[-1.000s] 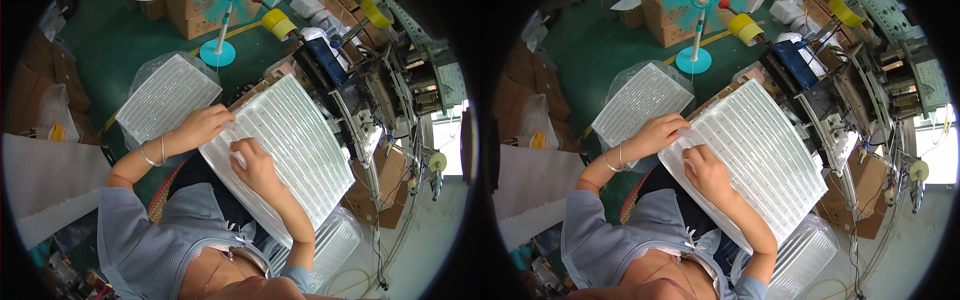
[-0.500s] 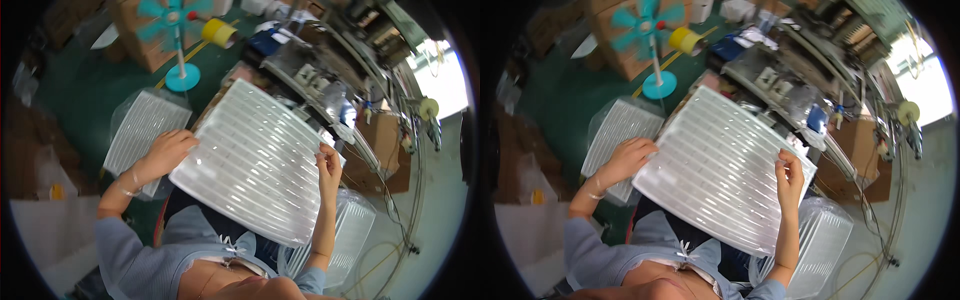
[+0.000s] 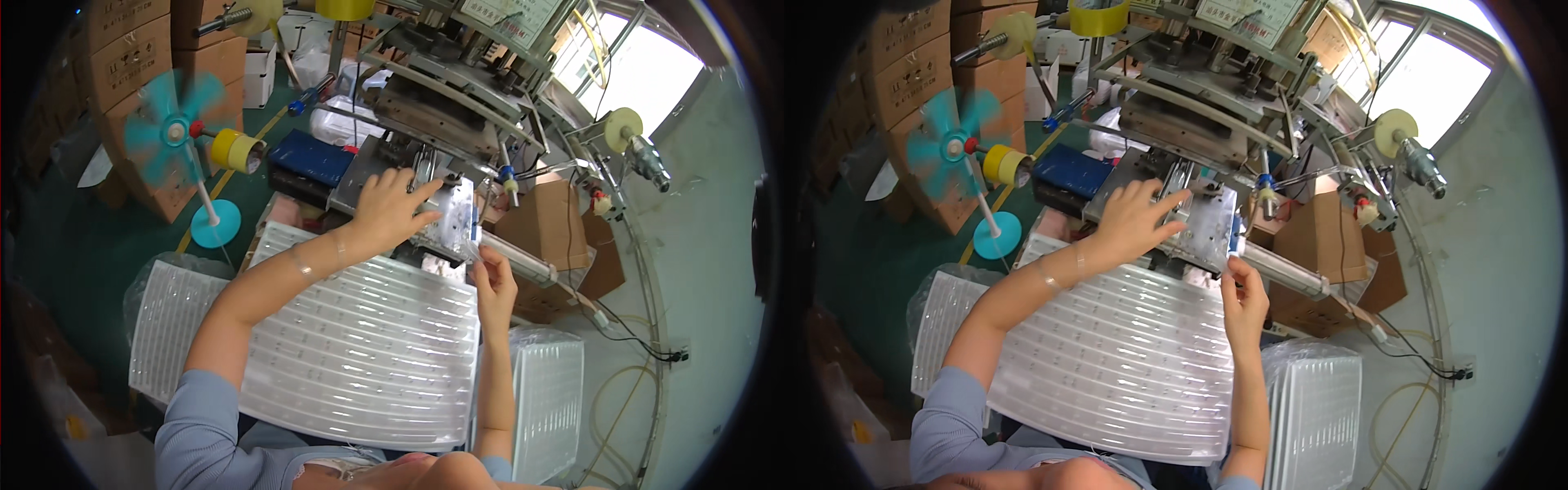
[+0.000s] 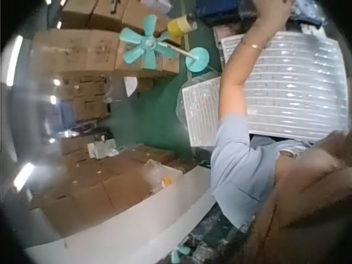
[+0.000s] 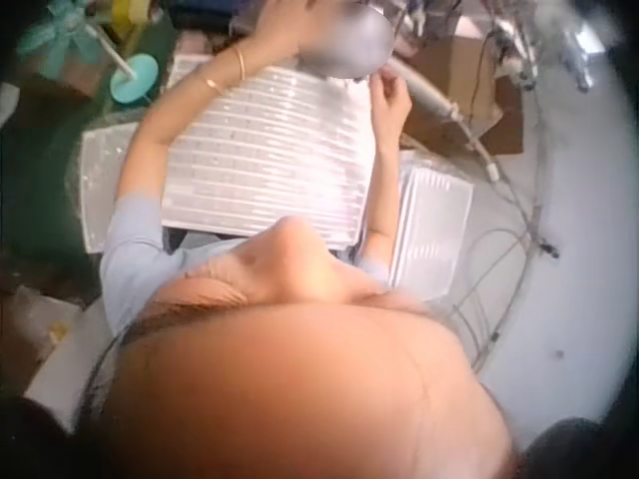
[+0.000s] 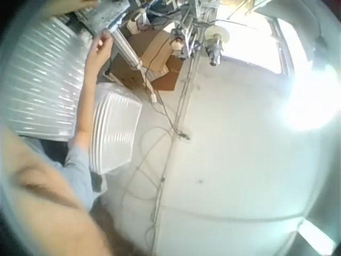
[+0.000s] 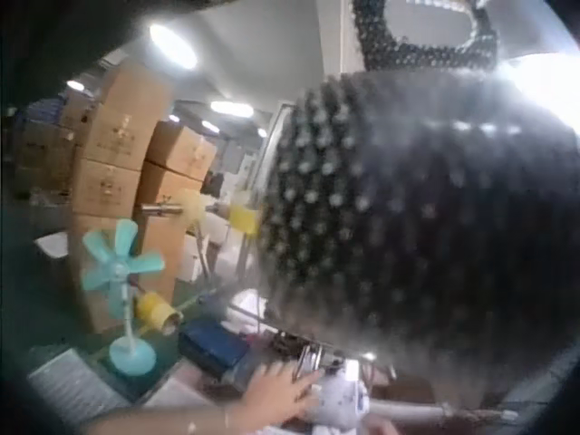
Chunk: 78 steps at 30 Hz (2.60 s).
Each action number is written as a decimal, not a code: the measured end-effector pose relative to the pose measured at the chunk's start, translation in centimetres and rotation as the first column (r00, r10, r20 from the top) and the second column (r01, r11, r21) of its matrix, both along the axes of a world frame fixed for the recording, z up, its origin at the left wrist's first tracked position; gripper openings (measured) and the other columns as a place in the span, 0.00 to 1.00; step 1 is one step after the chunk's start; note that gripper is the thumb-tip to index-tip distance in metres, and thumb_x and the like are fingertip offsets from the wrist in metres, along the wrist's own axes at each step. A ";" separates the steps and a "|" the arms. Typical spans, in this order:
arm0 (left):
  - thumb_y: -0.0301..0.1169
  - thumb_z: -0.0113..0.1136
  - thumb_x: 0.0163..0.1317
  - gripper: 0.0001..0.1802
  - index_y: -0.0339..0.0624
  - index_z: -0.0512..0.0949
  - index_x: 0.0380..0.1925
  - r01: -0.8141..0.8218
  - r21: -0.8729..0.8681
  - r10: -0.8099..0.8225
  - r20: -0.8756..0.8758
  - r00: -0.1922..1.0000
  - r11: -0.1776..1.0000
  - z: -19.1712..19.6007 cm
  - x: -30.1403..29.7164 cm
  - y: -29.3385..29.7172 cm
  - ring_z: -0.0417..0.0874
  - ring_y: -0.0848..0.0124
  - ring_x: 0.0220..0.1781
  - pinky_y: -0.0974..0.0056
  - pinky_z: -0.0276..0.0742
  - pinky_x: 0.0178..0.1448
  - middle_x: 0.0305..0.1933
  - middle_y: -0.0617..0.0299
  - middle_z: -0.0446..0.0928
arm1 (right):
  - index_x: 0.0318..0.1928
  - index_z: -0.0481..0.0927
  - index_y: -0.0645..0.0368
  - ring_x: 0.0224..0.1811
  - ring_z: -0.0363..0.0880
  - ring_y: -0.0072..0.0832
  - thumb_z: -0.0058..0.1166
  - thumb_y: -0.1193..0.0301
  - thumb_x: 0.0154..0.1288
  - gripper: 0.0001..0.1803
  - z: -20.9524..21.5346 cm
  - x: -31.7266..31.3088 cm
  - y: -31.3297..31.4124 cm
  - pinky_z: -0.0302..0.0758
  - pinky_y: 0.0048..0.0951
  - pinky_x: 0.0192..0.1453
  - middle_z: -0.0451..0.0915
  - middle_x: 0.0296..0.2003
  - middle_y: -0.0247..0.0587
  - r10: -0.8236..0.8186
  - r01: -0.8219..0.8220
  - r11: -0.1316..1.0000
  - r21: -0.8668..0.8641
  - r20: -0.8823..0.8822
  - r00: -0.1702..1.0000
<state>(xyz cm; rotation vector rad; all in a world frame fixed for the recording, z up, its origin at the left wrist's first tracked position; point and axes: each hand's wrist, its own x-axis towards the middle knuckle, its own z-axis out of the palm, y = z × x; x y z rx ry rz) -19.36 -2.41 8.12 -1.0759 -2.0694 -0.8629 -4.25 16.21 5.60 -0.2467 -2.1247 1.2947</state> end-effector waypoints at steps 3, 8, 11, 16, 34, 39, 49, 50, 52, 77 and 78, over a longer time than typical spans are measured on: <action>0.46 0.60 0.56 0.18 0.49 0.80 0.41 -0.128 -0.109 0.104 -0.206 0.973 0.986 -0.2 -2.4 3.5 0.70 0.66 0.38 0.60 0.63 0.42 0.32 0.61 0.72 | 0.47 0.77 0.63 0.44 0.80 0.25 0.54 0.76 0.64 0.11 1.6 -3.2 -0.5 0.79 0.24 0.41 0.80 0.43 0.42 -0.064 0.090 0.977 0.192 -0.136 0.989; 0.39 0.63 0.53 0.11 0.47 0.81 0.33 -0.008 -0.040 -0.004 -0.307 0.952 0.999 0.8 -1.5 1.3 0.70 0.67 0.35 0.61 0.61 0.41 0.27 0.65 0.71 | 0.46 0.78 0.61 0.41 0.82 0.36 0.57 0.73 0.62 0.12 3.1 -8.1 -2.8 0.78 0.30 0.39 0.81 0.41 0.46 -0.066 0.192 0.858 0.476 -0.269 0.961; 0.34 0.65 0.51 0.11 0.46 0.81 0.35 0.034 -0.063 -0.045 -0.178 0.983 0.997 0.9 1.7 -4.0 0.70 0.65 0.33 0.60 0.64 0.42 0.27 0.66 0.74 | 0.44 0.79 0.58 0.37 0.80 0.42 0.57 0.71 0.60 0.11 4.3 -10.5 -4.7 0.75 0.37 0.35 0.82 0.38 0.44 -0.022 0.248 0.681 0.689 -0.319 0.948; 0.27 0.63 0.56 0.15 0.41 0.80 0.45 0.220 0.026 -0.177 0.689 0.703 0.975 -1.0 5.2 -14.3 0.76 0.73 0.42 0.65 0.72 0.43 0.38 0.64 0.80 | 0.37 0.83 0.53 0.38 0.81 0.38 0.57 0.70 0.59 0.06 2.7 -14.2 -4.5 0.77 0.36 0.39 0.83 0.36 0.39 -0.127 0.235 0.716 0.657 -0.209 0.970; 0.26 0.60 0.50 0.11 0.43 0.81 0.36 -0.085 -0.313 0.202 0.363 0.910 0.946 -9.5 20.4 -26.1 0.76 0.67 0.46 0.61 0.66 0.55 0.40 0.64 0.79 | 0.43 0.79 0.63 0.45 0.78 0.41 0.58 0.80 0.56 0.12 -1.6 1.3 -15.7 0.73 0.34 0.50 0.79 0.41 0.48 0.383 -0.423 0.749 0.510 0.188 0.905; 0.26 0.62 0.51 0.10 0.43 0.81 0.35 -0.184 -0.206 0.244 0.323 0.915 0.961 -9.8 20.5 -26.7 0.76 0.67 0.44 0.60 0.67 0.52 0.38 0.63 0.78 | 0.42 0.80 0.55 0.35 0.80 0.35 0.62 0.79 0.50 0.16 -2.1 3.8 -20.9 0.78 0.32 0.37 0.79 0.37 0.40 0.642 -0.722 0.471 0.507 0.364 0.675; 0.33 0.62 0.57 0.10 0.37 0.76 0.30 -0.422 -0.079 0.286 0.843 0.454 0.903 -10.2 21.9 -30.5 0.78 0.65 0.30 0.63 0.74 0.36 0.29 0.59 0.77 | 0.51 0.75 0.52 0.36 0.79 0.31 0.52 0.79 0.54 0.22 -5.2 5.4 -23.8 0.79 0.30 0.32 0.76 0.36 0.37 0.618 -0.764 0.169 0.623 0.537 0.574; 0.34 0.63 0.57 0.11 0.37 0.76 0.30 -0.416 -0.080 0.276 0.857 0.435 0.906 -10.4 22.0 -30.4 0.78 0.66 0.29 0.63 0.74 0.37 0.29 0.59 0.76 | 0.51 0.75 0.53 0.35 0.79 0.32 0.52 0.78 0.54 0.21 -5.3 5.3 -24.0 0.79 0.30 0.32 0.76 0.36 0.38 0.628 -0.762 0.179 0.622 0.524 0.575; 0.34 0.63 0.57 0.11 0.37 0.76 0.30 -0.414 -0.059 0.259 0.857 0.446 0.908 -10.9 21.7 -30.4 0.77 0.67 0.29 0.64 0.73 0.36 0.28 0.59 0.76 | 0.49 0.76 0.54 0.35 0.79 0.32 0.53 0.78 0.53 0.20 -5.4 5.1 -24.3 0.79 0.31 0.32 0.76 0.36 0.38 0.642 -0.758 0.207 0.618 0.499 0.582; 0.24 0.62 0.48 0.08 0.35 0.71 0.25 -0.402 -0.121 0.241 0.935 0.261 0.907 -12.3 19.1 -30.9 0.82 0.69 0.33 0.64 0.79 0.40 0.39 0.52 0.81 | 0.36 0.75 0.63 0.29 0.78 0.26 0.58 0.78 0.57 0.07 -2.9 4.7 -14.2 0.75 0.23 0.28 0.82 0.40 0.40 0.575 -0.673 0.733 0.095 0.442 0.689; 0.24 0.62 0.48 0.08 0.35 0.72 0.25 -0.404 -0.111 0.239 0.929 0.281 0.908 -12.4 19.1 -30.9 0.82 0.69 0.33 0.64 0.78 0.39 0.38 0.53 0.81 | 0.36 0.76 0.63 0.29 0.78 0.25 0.58 0.78 0.57 0.07 -3.1 5.0 -13.8 0.75 0.24 0.28 0.82 0.40 0.40 0.563 -0.664 0.743 0.085 0.457 0.689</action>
